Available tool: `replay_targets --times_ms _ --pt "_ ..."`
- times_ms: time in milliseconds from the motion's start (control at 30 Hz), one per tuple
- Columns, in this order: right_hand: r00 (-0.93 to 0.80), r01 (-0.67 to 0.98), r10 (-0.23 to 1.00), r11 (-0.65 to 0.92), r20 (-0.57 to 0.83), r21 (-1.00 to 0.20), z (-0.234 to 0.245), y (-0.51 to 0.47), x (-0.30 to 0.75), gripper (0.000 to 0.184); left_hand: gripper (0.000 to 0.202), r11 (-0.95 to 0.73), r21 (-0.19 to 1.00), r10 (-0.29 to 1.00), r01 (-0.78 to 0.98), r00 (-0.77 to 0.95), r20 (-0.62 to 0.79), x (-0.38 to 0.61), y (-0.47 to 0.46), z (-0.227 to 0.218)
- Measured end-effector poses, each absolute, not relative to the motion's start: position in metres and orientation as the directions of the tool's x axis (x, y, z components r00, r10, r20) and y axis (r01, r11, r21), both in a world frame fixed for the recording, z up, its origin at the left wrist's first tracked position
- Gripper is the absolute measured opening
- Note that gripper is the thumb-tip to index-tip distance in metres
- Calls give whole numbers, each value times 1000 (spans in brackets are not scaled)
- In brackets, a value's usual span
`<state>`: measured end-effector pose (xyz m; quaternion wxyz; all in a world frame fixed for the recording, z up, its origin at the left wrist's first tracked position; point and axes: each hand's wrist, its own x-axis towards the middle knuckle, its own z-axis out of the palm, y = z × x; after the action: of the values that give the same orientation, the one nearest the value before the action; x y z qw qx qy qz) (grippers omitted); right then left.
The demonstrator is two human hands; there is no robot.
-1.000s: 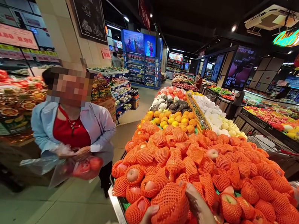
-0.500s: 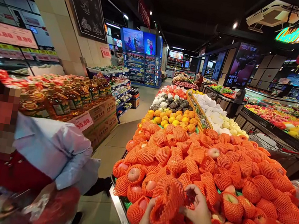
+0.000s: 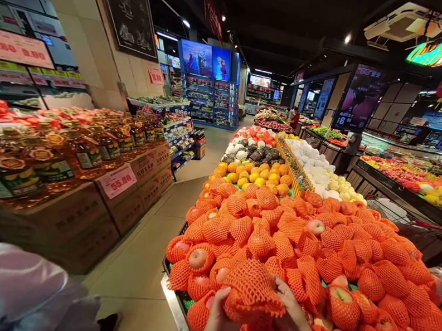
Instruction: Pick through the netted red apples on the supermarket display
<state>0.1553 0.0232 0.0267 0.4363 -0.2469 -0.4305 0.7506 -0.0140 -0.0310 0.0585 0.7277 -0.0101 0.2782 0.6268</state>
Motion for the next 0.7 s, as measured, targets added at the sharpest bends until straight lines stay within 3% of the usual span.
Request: replay_targets --times_ms 167,333,500,600,700 --pt "-627 -420 778 -387 -46 -821 57 34 175 38 45 231 515 878 -826 -50 -475 -23 -36 58" --pt "-588 -389 809 -301 -17 -870 79 39 182 59 54 371 607 890 -703 81 -449 -29 -43 57" --pt "-549 -226 831 -40 93 -973 97 29 164 64 59 342 703 940 -624 231 -252 -22 -41 56" --pt "-573 -199 818 -68 60 -978 102 25 156 60 64 238 771 957 -591 277 -83 -20 -39 51" --pt "-537 -189 844 -126 -5 -974 93 28 153 64 80 233 796 947 -559 318 -53 -26 -40 43"
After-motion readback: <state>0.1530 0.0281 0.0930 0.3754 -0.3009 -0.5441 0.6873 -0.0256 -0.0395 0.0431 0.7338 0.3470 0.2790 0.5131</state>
